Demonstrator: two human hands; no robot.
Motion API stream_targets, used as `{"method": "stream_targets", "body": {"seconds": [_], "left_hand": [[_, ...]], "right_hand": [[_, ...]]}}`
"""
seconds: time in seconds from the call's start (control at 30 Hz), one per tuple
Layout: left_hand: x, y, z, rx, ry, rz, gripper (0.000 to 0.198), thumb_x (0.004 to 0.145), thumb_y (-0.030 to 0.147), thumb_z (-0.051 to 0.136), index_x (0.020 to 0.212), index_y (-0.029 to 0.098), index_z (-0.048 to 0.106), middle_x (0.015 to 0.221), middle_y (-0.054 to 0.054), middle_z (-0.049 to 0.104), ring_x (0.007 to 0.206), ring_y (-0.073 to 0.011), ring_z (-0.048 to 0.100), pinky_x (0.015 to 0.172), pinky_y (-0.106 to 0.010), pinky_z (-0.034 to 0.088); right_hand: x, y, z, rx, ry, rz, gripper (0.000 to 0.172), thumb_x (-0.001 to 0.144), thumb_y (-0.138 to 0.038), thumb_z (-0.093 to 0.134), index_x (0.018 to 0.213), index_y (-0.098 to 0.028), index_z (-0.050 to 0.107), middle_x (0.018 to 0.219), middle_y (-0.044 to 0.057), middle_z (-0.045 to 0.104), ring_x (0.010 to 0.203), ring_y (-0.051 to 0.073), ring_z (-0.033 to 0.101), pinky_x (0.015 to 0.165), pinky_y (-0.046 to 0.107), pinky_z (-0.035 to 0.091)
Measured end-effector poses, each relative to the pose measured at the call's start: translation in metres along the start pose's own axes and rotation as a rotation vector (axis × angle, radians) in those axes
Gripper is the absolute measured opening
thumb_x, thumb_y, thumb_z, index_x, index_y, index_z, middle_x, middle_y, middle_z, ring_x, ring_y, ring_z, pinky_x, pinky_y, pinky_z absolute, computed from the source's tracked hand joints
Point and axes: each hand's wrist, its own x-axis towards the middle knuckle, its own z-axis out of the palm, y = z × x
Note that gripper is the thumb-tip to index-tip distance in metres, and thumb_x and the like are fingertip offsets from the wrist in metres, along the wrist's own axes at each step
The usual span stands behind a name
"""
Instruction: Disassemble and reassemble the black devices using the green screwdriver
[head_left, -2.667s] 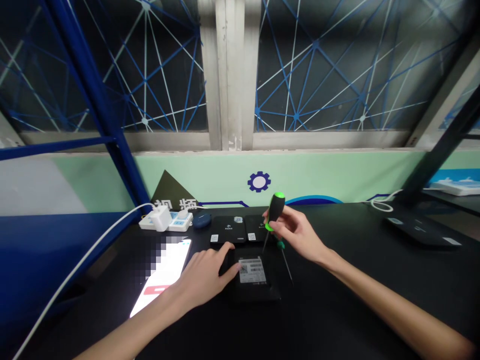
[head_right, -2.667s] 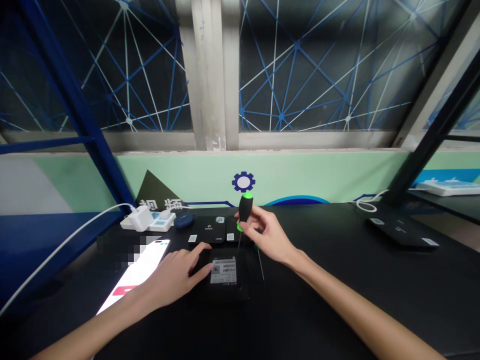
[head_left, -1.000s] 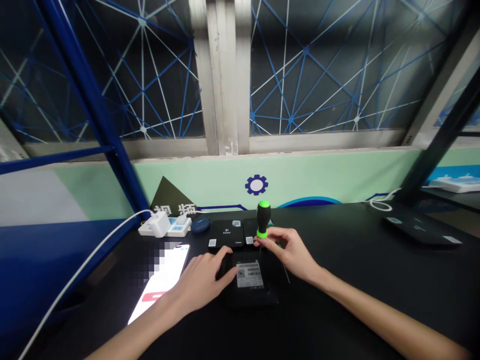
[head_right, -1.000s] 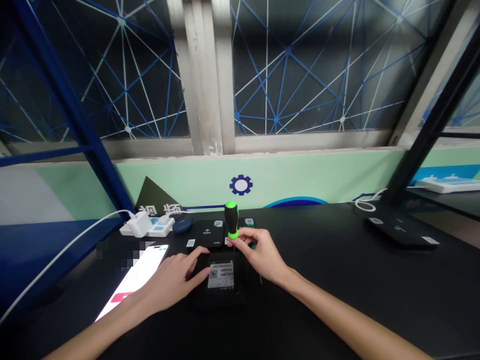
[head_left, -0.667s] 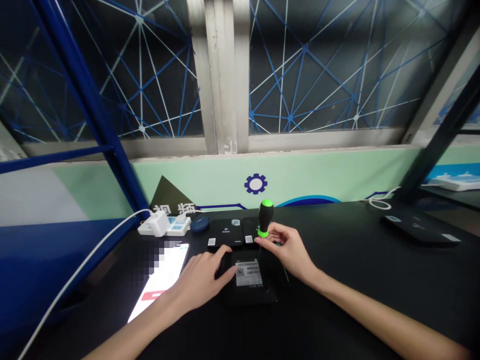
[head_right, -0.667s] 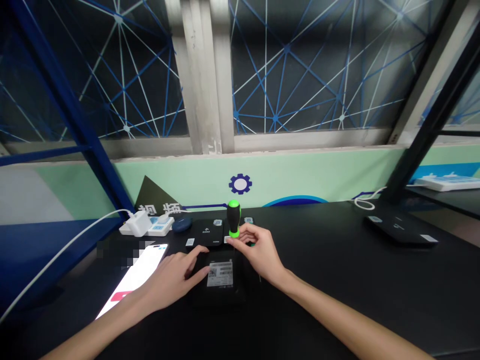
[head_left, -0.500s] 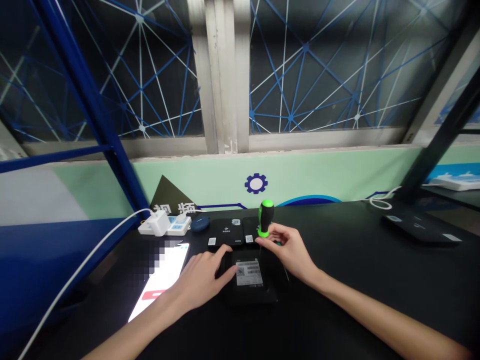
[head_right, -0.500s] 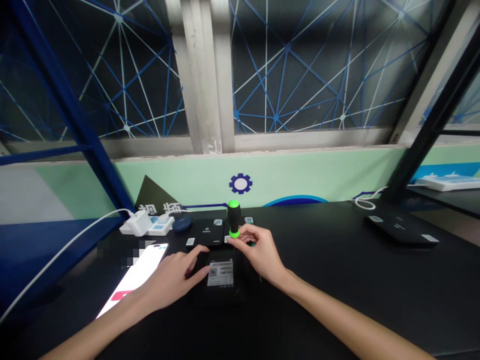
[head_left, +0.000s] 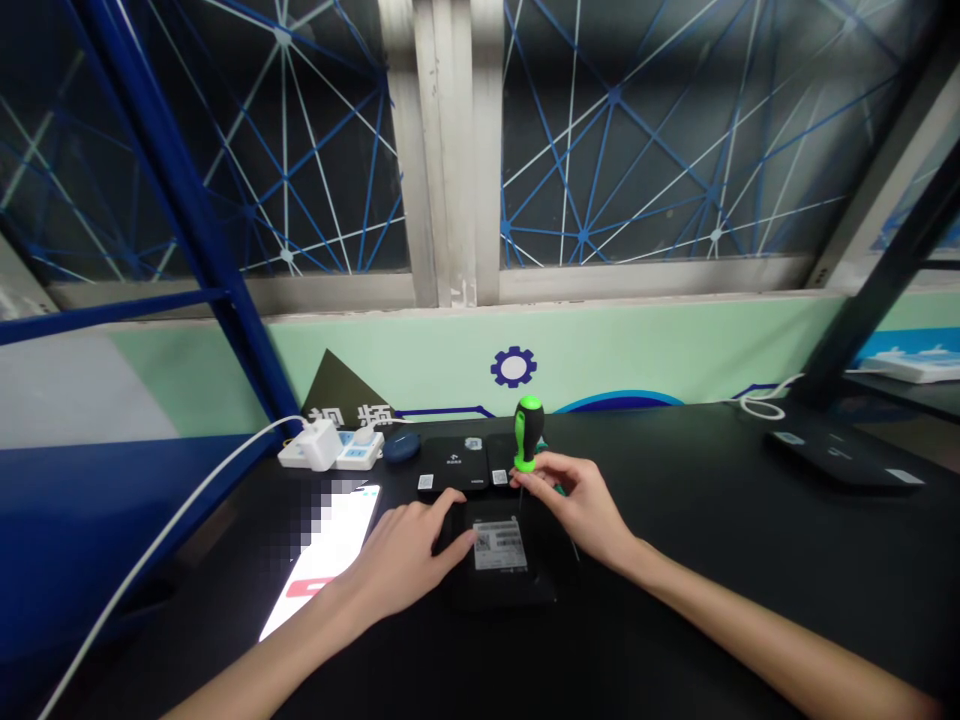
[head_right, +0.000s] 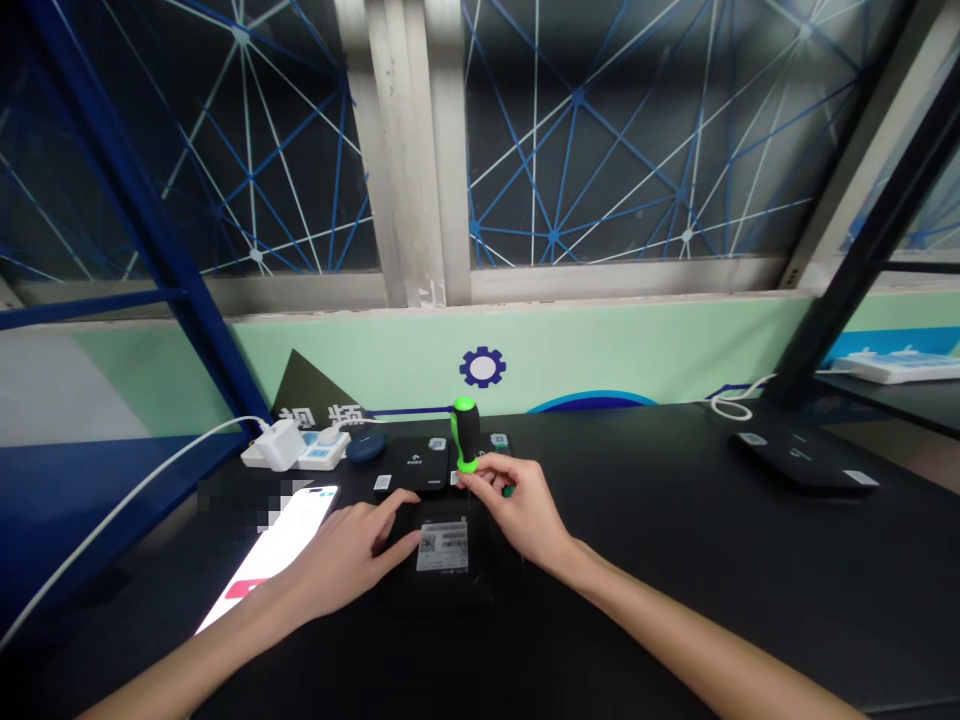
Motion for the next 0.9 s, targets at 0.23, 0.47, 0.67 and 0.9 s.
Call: {"method": "stream_targets", "body": {"seconds": [0.23,0.47,0.67,0.9], "left_hand": [[0.0003,-0.0006,0.0001,0.007,0.001,-0.001,0.046,0.097,0.060,0.036,0.128,0.029,0.052,0.075,0.000,0.061,0.073,-0.0248,0.063,0.061,-0.030,0.039],[-0.0019,-0.0007,0.0013,-0.001,0.004,-0.006,0.043,0.097,0.058,0.039,0.128,0.031,0.051,0.077,0.000,0.062,0.075,-0.0252,0.063,0.063,-0.030,0.040],[-0.0024,0.0017,0.0038,0.026,0.002,-0.022,0.047,0.099,0.059,0.033,0.131,0.030,0.049,0.084,-0.004,0.065,0.081,-0.0281,0.064,0.070,-0.035,0.043],[-0.0028,-0.0001,0.0038,0.016,-0.021,-0.013,0.050,0.100,0.058,0.031,0.137,0.028,0.046,0.096,-0.007,0.069,0.087,-0.0311,0.065,0.077,-0.042,0.046]], "right_hand": [[-0.0022,0.0042,0.0032,0.037,-0.024,0.008,0.025,0.092,-0.040,0.061,0.090,-0.016,0.070,0.070,0.001,0.058,0.060,0.012,0.048,0.054,0.025,0.040],[-0.0015,0.0048,0.0055,0.105,0.014,-0.011,0.023,0.085,-0.038,0.071,0.078,-0.016,0.069,0.076,0.001,0.056,0.063,0.012,0.051,0.057,0.025,0.042],[0.0006,0.0042,0.0053,0.115,0.056,0.012,0.024,0.077,-0.035,0.078,0.077,-0.018,0.062,0.066,-0.002,0.057,0.058,0.012,0.052,0.056,0.024,0.044],[0.0005,0.0027,0.0010,-0.107,0.089,-0.133,0.022,0.085,-0.035,0.071,0.072,-0.019,0.062,0.065,0.000,0.060,0.060,0.015,0.054,0.060,0.026,0.045]]}}
